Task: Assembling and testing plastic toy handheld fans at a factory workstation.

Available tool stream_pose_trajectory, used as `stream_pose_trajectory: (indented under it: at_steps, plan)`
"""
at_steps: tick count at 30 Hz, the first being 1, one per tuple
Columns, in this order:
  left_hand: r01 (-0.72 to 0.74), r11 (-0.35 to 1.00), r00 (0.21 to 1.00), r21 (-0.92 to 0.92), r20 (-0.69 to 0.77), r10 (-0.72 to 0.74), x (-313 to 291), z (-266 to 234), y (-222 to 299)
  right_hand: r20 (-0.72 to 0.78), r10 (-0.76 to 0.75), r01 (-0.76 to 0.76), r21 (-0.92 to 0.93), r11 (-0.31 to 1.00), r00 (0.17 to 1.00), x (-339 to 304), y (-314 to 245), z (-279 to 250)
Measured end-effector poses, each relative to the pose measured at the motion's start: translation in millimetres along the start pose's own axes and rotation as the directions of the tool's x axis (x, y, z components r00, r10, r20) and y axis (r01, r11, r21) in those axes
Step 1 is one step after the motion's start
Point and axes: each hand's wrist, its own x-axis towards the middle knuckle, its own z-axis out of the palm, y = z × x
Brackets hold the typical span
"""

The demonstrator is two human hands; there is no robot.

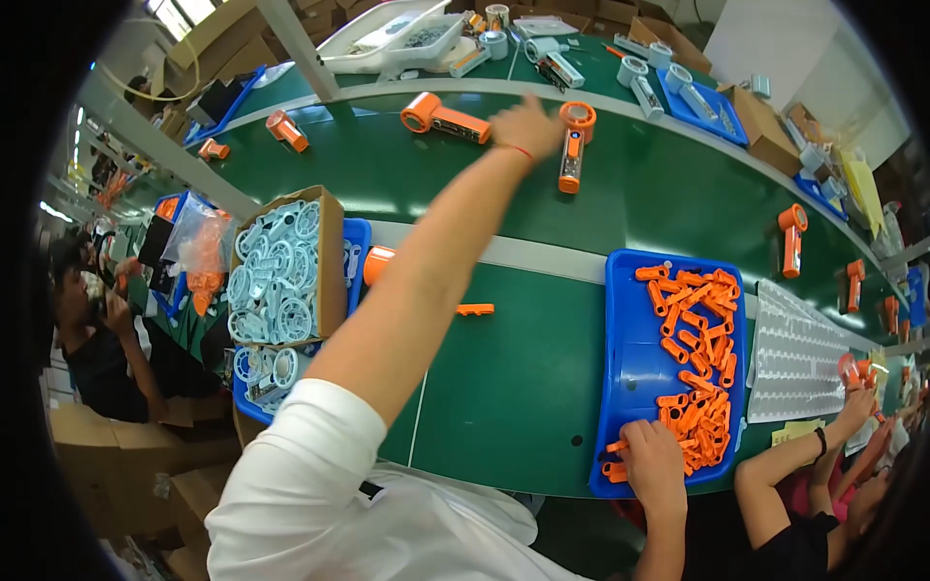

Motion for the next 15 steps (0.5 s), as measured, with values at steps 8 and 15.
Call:
stream_pose_trajectory:
  at_steps: [8, 15]
  plan:
    - [0.710, 0.559, 0.588, -0.428, -0.076, -0.805, 24, 11, -48, -0.330, 0.206, -0.012, 0.505, 0.863, 0.921, 13, -18, 2]
    - [0.089, 0.413, 0.852, -0.906, -0.145, -0.503, 64, 25, -86, -0.035, 0.243, -0.118, 0.803, 0.585, 0.969, 34, -59, 25]
